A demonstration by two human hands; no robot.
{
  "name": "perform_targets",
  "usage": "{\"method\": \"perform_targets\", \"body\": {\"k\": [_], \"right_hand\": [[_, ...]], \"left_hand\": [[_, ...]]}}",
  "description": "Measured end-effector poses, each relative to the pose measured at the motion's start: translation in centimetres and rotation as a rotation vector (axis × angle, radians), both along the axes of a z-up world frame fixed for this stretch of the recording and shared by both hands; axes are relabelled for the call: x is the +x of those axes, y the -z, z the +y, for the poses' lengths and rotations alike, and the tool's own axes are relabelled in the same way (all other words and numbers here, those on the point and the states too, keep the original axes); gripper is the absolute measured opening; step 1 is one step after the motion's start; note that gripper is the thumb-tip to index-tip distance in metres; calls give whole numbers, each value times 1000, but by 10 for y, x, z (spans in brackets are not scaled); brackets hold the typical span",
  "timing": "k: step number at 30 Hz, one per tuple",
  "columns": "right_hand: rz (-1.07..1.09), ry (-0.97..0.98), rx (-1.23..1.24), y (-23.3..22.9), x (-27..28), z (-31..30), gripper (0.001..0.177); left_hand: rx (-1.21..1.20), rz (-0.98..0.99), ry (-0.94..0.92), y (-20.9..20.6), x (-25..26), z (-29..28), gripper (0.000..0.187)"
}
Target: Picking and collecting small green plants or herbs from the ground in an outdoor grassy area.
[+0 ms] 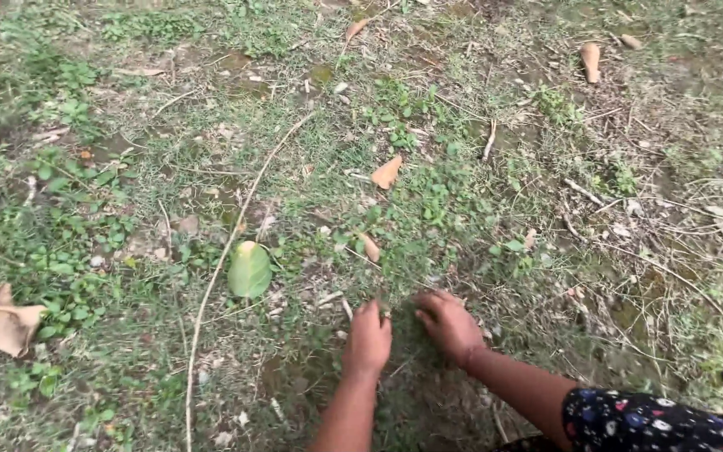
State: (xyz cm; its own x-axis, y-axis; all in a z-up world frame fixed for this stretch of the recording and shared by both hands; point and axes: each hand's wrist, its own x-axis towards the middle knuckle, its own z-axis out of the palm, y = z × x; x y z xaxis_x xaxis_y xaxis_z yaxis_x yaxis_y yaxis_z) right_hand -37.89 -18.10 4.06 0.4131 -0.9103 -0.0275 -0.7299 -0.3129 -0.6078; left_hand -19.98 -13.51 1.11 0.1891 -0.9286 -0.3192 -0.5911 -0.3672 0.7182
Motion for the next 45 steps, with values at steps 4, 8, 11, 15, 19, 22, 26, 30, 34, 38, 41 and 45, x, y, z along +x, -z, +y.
{"method": "perform_targets", "body": {"k": [4,8,11,15,19,22,26,30,34,38,41,45], "right_hand": [[93,-2,59,5,0,-12,30],[140,-69,75,0,0,-25,30],[114,-113,66,-1,-1,-32,28],[234,-223,81,2,1,-40,23],[203,-222,71,1,-1,-40,24],[190,-250,59,6,-2,-44,23],[108,-267,-45,16,-3,-41,19],[64,-133,10,6,4,-28,17],[107,-19,17,27,13,-33,16],[33,172,78,38,21,-35,22],[31,195,102,36,20,-36,24],[154,150,185,35,24,-37,24]], "left_hand": [[1,7,-16,-25,-5,-3,40],[-3,5,-27,-5,-5,-9,38],[-63,-41,-47,3,-10,-9,48],[-109,-55,-98,15,-17,-4,48],[-9,-26,-82,-2,-19,4,28],[-72,40,-168,14,-16,4,22],[-78,18,-155,18,-14,5,18],[-172,16,-179,30,-22,6,16],[-157,55,-182,25,-23,7,18],[-188,-4,-94,25,-16,-3,39],[-116,4,-67,1,-15,-14,42],[-52,0,41,-6,-15,-18,41]]}}
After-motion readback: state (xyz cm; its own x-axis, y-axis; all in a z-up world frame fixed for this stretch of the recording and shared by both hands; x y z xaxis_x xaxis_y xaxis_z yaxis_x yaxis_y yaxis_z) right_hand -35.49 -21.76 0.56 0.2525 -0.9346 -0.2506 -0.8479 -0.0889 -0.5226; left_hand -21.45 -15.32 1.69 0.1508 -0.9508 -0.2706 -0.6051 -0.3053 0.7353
